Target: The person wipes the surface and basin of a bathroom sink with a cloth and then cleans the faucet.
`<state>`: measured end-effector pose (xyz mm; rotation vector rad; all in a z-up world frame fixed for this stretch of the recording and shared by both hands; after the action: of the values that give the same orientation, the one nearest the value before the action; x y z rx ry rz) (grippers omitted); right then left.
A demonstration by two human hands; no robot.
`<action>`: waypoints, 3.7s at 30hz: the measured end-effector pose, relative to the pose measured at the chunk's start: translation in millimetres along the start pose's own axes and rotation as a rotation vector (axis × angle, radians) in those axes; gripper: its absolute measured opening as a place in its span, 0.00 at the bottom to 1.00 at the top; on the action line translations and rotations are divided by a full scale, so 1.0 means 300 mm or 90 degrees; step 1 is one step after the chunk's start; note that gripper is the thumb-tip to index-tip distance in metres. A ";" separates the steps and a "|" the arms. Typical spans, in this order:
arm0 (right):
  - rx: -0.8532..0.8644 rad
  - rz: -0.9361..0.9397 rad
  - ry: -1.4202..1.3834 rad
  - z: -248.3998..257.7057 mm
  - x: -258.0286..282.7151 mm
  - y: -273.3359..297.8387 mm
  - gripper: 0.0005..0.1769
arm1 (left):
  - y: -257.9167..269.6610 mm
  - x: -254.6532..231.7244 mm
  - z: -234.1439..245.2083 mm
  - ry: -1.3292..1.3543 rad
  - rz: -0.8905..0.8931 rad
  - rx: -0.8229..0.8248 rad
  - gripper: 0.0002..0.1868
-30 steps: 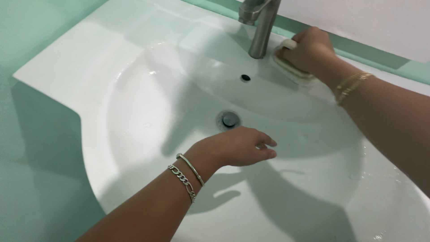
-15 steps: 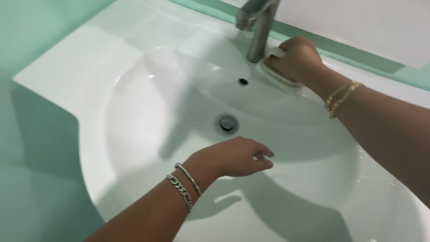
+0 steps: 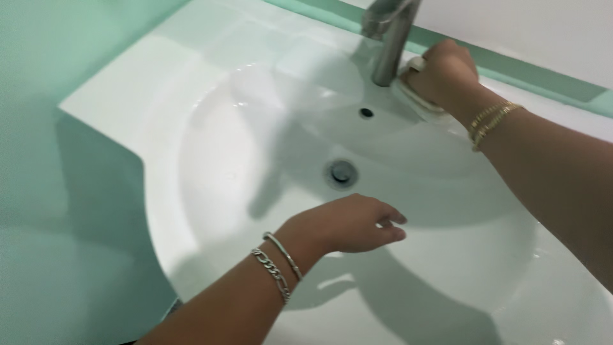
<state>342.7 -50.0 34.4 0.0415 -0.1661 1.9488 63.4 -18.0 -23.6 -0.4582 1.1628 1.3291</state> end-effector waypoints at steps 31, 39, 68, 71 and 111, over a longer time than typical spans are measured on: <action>-0.091 -0.090 -0.143 -0.030 -0.088 0.111 0.25 | 0.149 0.012 0.124 0.077 -0.146 -0.196 0.22; 0.096 -0.193 -0.704 -0.103 -0.078 0.358 0.17 | -0.012 0.003 0.179 0.323 -0.089 -0.318 0.35; 0.076 -0.245 -0.888 -0.081 0.386 0.228 0.18 | -0.305 0.105 0.722 -0.060 -0.343 -0.321 0.32; 0.058 -0.298 -0.725 -0.041 0.336 0.267 0.15 | -0.372 0.091 0.765 -0.093 -0.337 -0.327 0.29; 0.019 -0.489 -0.732 -0.031 0.060 0.729 0.16 | -0.481 -0.022 0.876 -0.367 -0.188 -0.188 0.30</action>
<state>134.1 -112.3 6.2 1.0852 -0.7457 0.9634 297.1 158.0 41.7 -0.4013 0.4074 1.2585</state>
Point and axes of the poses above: each hand's wrist, its own y-axis away from the middle knuckle, its own z-axis out of the back of the hand, x = y × z, the point moved 7 cm from there along -y, towards the middle knuckle, and after that the axes turned 14 degrees about y, right-handed, at the moved point
